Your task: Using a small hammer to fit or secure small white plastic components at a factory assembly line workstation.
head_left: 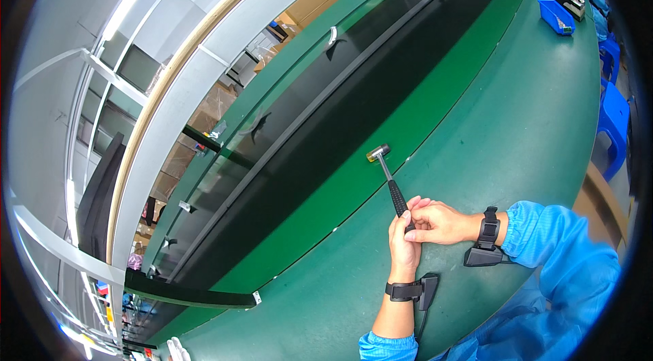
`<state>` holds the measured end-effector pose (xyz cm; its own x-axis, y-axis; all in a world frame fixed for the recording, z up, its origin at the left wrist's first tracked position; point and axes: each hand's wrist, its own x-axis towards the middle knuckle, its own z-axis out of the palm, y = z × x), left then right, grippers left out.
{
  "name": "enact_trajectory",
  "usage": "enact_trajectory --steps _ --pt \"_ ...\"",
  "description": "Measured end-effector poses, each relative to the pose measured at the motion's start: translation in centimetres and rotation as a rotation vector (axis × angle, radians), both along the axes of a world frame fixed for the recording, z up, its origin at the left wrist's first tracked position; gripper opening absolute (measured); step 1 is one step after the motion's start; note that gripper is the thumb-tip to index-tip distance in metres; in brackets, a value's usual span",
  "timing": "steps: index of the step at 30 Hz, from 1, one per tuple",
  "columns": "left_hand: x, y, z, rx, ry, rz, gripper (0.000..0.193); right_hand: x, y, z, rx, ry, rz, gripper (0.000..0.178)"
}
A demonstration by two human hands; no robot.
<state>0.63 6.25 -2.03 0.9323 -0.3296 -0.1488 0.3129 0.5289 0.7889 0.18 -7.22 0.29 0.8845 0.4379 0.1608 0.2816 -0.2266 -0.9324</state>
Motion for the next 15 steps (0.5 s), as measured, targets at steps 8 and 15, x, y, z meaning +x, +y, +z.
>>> enact_trajectory --steps 8,15 --pt "0.00 0.01 -0.05 0.000 0.002 -0.001 0.050 0.06 0.04 -0.34 0.005 -0.009 -0.002 0.040" --pt "0.04 0.02 -0.20 -0.004 0.001 -0.002 0.050 0.00 0.00 -0.02 0.018 0.003 0.000 0.040"
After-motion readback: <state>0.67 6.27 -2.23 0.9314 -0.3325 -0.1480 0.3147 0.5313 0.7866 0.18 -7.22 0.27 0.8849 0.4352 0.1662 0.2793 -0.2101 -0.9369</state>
